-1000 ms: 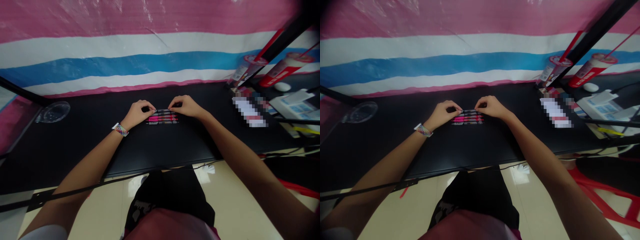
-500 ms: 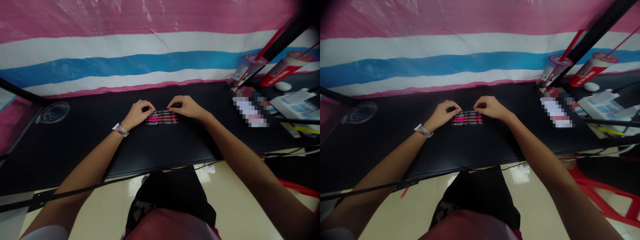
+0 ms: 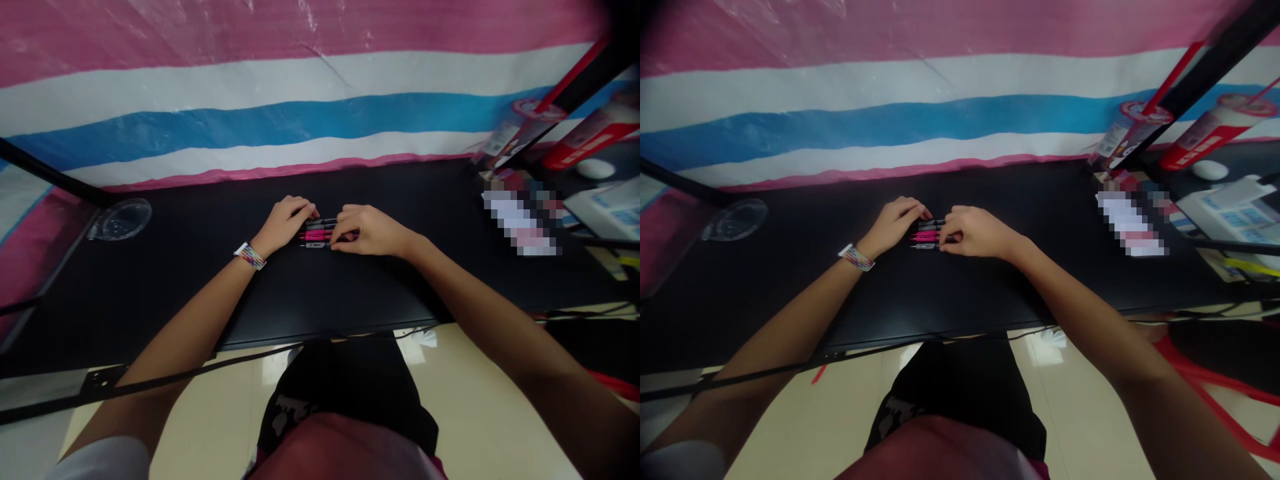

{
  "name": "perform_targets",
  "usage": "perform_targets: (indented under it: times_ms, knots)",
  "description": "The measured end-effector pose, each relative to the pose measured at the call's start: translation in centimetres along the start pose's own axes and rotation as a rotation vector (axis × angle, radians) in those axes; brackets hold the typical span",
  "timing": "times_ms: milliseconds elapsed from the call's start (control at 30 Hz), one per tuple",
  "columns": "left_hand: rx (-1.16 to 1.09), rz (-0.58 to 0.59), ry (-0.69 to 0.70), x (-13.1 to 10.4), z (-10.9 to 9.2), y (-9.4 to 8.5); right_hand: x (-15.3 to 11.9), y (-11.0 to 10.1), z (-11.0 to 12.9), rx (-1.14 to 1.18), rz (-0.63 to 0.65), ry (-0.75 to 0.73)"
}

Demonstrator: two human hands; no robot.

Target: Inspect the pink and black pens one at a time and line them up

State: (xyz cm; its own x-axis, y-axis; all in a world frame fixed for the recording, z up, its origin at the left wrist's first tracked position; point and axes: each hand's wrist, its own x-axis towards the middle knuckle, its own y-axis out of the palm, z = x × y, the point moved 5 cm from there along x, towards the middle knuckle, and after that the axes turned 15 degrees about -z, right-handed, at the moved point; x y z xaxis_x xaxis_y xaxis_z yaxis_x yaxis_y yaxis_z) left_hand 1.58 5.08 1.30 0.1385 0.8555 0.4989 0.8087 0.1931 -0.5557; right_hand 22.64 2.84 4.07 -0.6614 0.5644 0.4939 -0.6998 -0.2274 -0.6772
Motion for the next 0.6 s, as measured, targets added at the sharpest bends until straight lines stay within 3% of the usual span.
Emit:
perform_targets:
  times_ms: [600]
  knots:
    - [0.062, 0.008, 0.017, -0.1, -0.5, 0.0, -0.3, 0.7, 1.6, -0.088, 0.046, -0.099]
